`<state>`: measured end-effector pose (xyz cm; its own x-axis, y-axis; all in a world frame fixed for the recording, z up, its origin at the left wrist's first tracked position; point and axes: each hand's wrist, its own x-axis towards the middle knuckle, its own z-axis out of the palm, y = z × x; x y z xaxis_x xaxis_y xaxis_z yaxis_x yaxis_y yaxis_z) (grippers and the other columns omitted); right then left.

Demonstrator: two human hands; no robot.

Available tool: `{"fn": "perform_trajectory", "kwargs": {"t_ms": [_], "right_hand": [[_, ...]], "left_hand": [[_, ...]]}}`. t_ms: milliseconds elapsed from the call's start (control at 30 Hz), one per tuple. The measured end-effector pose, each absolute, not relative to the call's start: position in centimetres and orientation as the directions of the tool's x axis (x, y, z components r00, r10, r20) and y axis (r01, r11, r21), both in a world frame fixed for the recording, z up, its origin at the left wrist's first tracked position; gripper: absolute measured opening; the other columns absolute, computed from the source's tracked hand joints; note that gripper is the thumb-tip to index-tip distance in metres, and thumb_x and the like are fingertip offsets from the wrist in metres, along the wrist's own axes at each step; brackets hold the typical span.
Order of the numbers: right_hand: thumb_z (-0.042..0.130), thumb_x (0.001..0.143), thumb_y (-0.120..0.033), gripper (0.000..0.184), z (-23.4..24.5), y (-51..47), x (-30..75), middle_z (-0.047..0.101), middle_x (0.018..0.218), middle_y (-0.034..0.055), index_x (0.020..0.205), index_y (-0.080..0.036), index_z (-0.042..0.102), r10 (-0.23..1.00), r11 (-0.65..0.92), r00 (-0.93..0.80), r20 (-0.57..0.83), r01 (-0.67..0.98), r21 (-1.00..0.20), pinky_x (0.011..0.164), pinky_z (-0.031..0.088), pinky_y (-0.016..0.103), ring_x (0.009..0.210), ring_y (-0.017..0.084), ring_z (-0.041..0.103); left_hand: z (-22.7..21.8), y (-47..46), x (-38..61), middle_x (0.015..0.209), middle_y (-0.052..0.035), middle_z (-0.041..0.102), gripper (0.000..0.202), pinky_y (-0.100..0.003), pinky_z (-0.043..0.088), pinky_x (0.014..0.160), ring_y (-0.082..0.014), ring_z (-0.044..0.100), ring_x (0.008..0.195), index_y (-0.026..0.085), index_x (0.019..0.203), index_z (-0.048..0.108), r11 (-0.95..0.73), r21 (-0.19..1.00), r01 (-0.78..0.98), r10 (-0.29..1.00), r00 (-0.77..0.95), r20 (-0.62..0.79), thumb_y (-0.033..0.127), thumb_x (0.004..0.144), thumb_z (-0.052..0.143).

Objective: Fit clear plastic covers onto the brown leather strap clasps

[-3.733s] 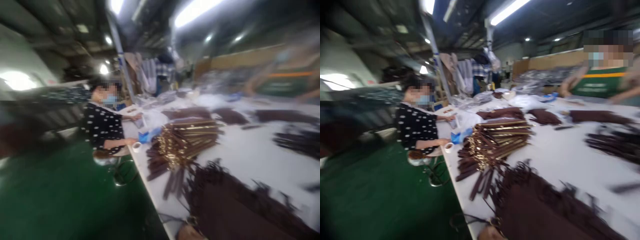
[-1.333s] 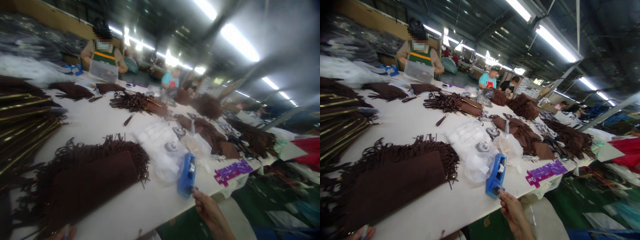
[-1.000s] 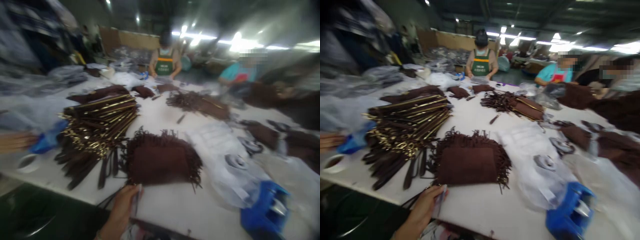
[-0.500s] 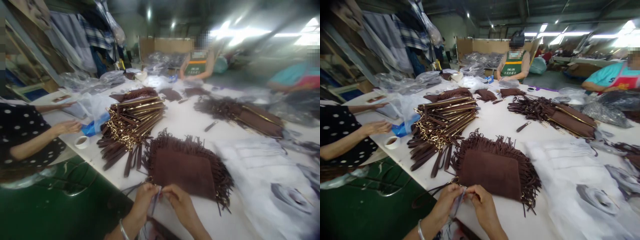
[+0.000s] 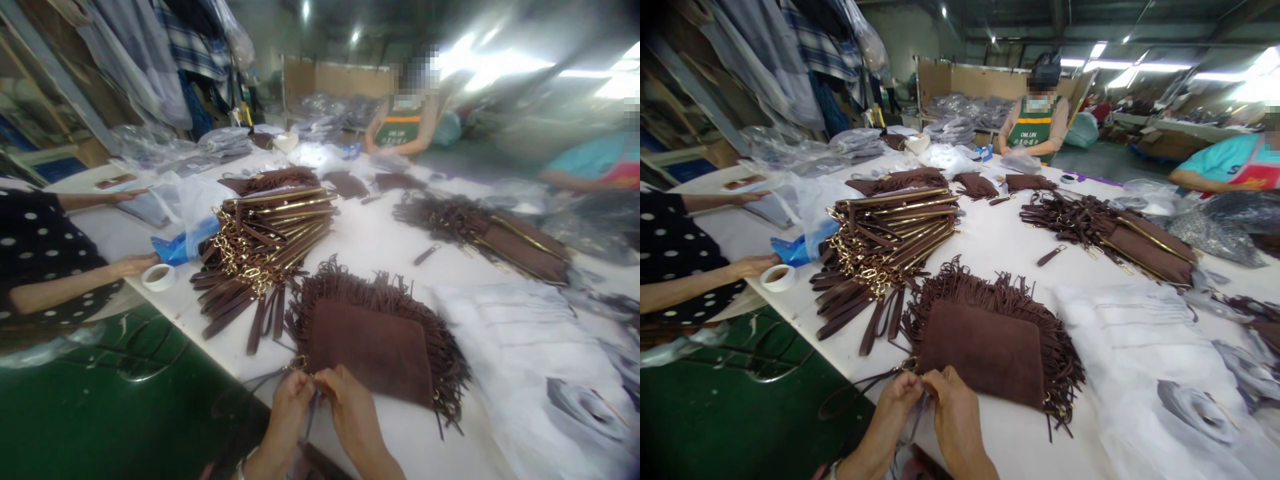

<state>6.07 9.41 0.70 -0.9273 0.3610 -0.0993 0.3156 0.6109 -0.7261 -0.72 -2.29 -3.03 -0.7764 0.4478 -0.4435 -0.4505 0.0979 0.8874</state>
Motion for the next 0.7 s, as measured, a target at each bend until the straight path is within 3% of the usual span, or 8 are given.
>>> {"fn": "perform_trajectory", "kwargs": {"t_ms": [200,367,467,567,700], "right_hand": [[0.044,0.086,-0.005,0.029,2.3,9.8,5.0,0.062,0.082,-0.0015,0.088,-0.027,0.063,0.34,0.736,-0.923,-0.179,0.379,-0.561,0.06,0.028,0.025,0.071,0.015,0.06],[0.045,0.077,0.0,0.039,3.2,10.5,3.8,0.069,0.088,-0.0002,0.106,-0.024,0.056,0.28,0.752,-0.937,-0.208,0.348,-0.56,0.063,0.031,0.026,0.082,0.019,0.067],[0.046,0.074,0.0,0.04,2.9,10.6,3.6,0.07,0.085,0.0013,0.107,-0.021,0.053,0.262,0.77,-0.939,-0.222,0.342,-0.538,0.062,0.03,0.026,0.08,0.021,0.068],[0.045,0.075,-0.001,0.039,2.2,10.5,3.9,0.068,0.078,-0.0005,0.108,-0.021,0.051,0.288,0.736,-0.932,-0.219,0.362,-0.572,0.062,0.031,0.026,0.075,0.019,0.066],[0.044,0.079,-0.004,0.035,2.0,10.5,5.0,0.066,0.079,-0.0029,0.108,-0.022,0.048,0.323,0.611,-0.922,-0.214,0.376,-0.697,0.065,0.035,0.023,0.074,0.016,0.064]], "left_hand": [[-3.1,-2.5,-1.2,0.067,-0.0012,0.057,0.025,-0.027,0.038,0.065,-0.0177,0.051,0.068,0.017,0.07,0.058,0.139,0.891,-0.433,0.448,-0.774,-0.447,0.04,0.072,0.066],[-3.9,-2.5,-1.4,0.066,-0.0027,0.061,0.026,-0.026,0.036,0.062,-0.0171,0.052,0.064,0.015,0.069,0.06,0.087,0.877,-0.473,0.498,-0.742,-0.449,0.038,0.065,0.072],[-4.4,-2.3,-1.4,0.063,-0.0035,0.061,0.034,-0.026,0.035,0.06,-0.0166,0.052,0.062,0.015,0.067,0.06,0.102,0.864,-0.493,0.474,-0.739,-0.478,0.044,0.063,0.077],[-4.5,-2.1,-1.3,0.065,-0.0047,0.063,0.036,-0.026,0.036,0.062,-0.0167,0.053,0.063,0.014,0.066,0.06,0.103,0.86,-0.5,0.427,-0.758,-0.493,0.047,0.064,0.077],[-4.1,-2.0,-1.1,0.057,0.0008,0.056,0.035,-0.024,0.029,0.054,-0.0113,0.042,0.052,0.015,0.064,0.059,0.093,0.802,-0.59,0.379,-0.724,-0.577,0.046,0.065,0.076]]}}
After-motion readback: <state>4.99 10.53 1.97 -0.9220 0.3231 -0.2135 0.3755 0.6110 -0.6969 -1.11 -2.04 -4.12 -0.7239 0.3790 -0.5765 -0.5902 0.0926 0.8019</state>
